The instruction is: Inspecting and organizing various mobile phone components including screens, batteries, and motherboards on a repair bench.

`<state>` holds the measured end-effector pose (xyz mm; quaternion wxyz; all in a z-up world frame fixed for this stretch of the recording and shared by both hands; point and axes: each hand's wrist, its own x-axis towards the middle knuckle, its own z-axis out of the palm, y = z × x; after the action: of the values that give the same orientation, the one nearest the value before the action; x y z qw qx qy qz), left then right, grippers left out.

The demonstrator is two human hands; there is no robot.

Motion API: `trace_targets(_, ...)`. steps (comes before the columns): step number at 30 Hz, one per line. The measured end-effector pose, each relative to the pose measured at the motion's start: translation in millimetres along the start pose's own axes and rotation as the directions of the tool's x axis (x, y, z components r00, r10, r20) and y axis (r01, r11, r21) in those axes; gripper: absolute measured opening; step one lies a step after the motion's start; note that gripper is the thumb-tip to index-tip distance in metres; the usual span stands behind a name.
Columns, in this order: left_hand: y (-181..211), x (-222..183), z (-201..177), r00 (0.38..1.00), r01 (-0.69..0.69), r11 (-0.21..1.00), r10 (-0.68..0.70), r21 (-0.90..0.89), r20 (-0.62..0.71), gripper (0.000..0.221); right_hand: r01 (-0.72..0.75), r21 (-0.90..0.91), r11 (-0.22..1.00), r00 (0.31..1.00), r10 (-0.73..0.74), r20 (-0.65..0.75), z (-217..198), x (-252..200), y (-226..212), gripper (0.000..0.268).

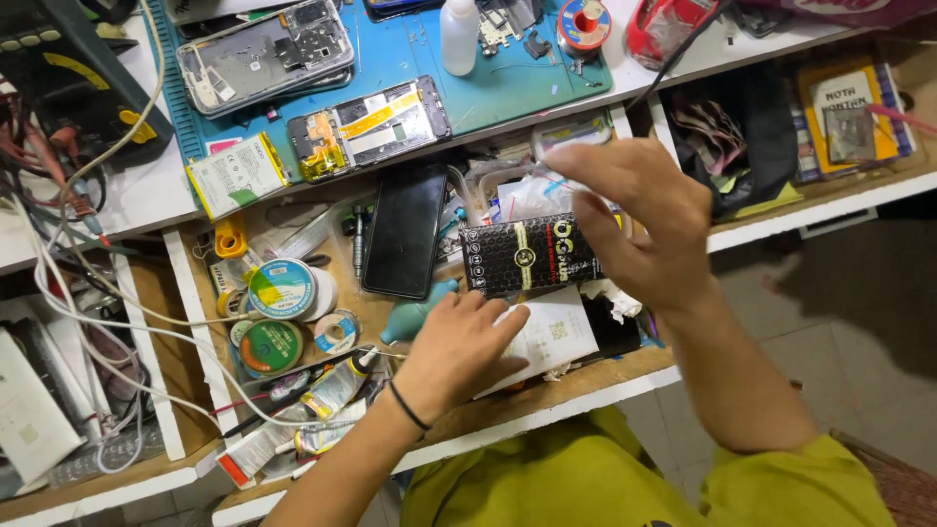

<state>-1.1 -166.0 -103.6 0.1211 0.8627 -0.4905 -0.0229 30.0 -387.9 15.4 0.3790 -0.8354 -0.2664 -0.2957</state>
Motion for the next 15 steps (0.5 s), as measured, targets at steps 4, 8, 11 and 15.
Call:
trace_targets(4, 19, -7, 11, 0.989, 0.128, 0.975, -0.138, 0.183, 0.043, 0.115, -0.072, 0.234, 0.969, 0.978, 0.114, -0.172, 56, 14, 9, 0.023)
trace_targets(8, 3, -13, -15, 0.964, 0.198, 0.976, -0.177, -0.094, 0.199, 0.076, -0.108, 0.245, 0.963, 0.966, 0.16, -0.202, 75, -14, 52, 0.025)
trace_targets(11, -24, -26, -55, 0.944, 0.306, 0.873, -0.226, -0.379, 0.241, 0.061, -0.184, 0.283, 0.941, 0.928, 0.261, -0.266, 71, -23, 75, 0.027)
trace_targets(15, -45, -48, -104, 0.922, 0.379, 0.813, -0.372, -0.442, 0.107, 0.054, -0.187, 0.351, 0.917, 0.845, 0.333, -0.418, 58, -16, 71, 0.021)
